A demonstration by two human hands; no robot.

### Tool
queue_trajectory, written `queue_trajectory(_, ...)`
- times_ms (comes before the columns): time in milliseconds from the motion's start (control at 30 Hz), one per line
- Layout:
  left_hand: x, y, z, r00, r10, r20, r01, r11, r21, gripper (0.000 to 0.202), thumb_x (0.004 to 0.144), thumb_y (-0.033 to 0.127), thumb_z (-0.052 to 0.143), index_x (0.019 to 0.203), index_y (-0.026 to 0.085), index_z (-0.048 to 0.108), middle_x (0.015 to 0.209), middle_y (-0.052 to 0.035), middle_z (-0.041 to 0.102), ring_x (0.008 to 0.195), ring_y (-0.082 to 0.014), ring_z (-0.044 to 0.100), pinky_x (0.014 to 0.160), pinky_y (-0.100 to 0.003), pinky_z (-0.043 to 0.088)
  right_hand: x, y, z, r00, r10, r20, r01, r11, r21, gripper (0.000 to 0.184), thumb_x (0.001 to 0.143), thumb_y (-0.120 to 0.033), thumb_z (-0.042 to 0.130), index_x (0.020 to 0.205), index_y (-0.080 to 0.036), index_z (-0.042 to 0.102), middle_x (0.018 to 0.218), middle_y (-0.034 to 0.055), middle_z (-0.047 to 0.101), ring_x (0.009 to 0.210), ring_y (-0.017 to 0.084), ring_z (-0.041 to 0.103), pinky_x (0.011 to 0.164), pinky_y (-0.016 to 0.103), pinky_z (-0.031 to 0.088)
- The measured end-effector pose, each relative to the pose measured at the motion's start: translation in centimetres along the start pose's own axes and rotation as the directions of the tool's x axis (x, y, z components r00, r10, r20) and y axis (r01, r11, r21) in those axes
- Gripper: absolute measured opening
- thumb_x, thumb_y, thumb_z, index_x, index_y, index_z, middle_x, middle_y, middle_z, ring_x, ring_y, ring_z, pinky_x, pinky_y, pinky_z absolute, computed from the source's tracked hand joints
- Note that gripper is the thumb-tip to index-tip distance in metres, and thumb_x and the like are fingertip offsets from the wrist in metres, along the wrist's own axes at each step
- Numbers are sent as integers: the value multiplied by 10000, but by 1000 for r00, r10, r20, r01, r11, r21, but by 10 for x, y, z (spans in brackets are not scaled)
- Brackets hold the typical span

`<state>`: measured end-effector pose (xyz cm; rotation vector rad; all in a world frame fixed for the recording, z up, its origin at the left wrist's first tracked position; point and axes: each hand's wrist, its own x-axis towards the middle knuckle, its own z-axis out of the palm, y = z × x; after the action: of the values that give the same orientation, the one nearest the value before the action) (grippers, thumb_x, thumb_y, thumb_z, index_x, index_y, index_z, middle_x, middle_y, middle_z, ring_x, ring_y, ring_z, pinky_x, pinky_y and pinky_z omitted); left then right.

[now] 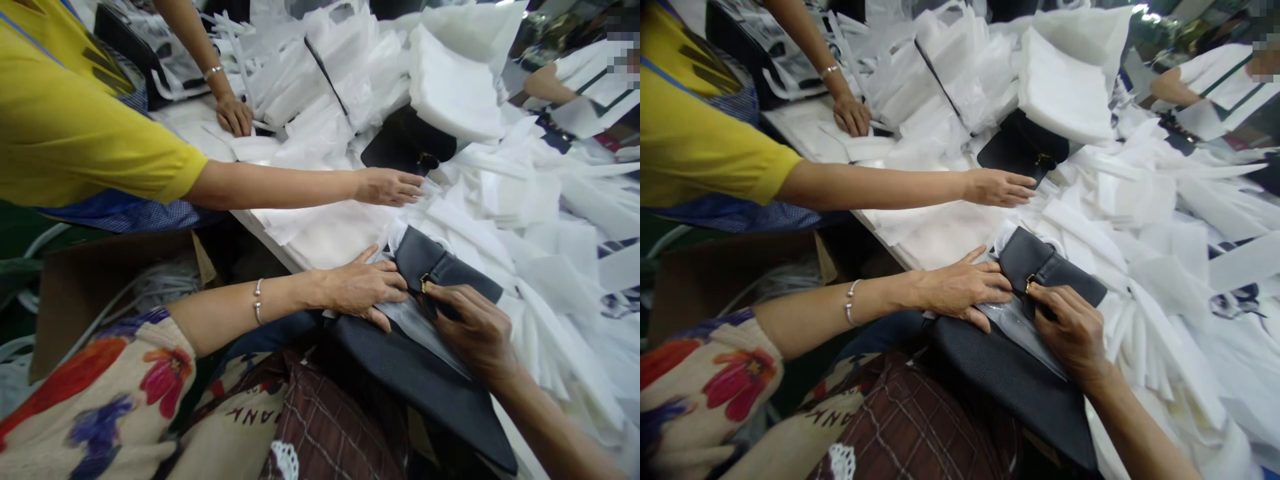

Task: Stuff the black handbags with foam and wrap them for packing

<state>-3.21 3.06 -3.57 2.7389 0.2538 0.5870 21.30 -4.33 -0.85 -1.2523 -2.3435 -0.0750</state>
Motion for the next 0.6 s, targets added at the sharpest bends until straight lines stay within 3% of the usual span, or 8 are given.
queue_trajectory(367, -7, 7, -1, 996, -13, -85, 24, 993, 119, 353, 856, 504, 642, 1045, 210, 690, 1161, -84, 645, 1159, -266, 518, 1090, -516, 264, 1, -5, -6, 984, -34, 174, 56, 991, -125, 196, 915, -176, 562, 1075, -198, 673, 1031, 47, 727, 918, 189, 686, 824, 300, 544)
queue_trajectory(600, -3, 10, -4, 998, -14, -67, 28, 977, 211, 396, 799, 530, 694, 1027, 207, 703, 1137, -74, 640, 1136, -277, 512, 988, -437, 348, 7, -25, -3, 950, 27, 310, 84, 936, -341, 232, 882, -163, 506, 1034, -158, 681, 1044, 118, 718, 856, 258, 683, 628, 337, 557)
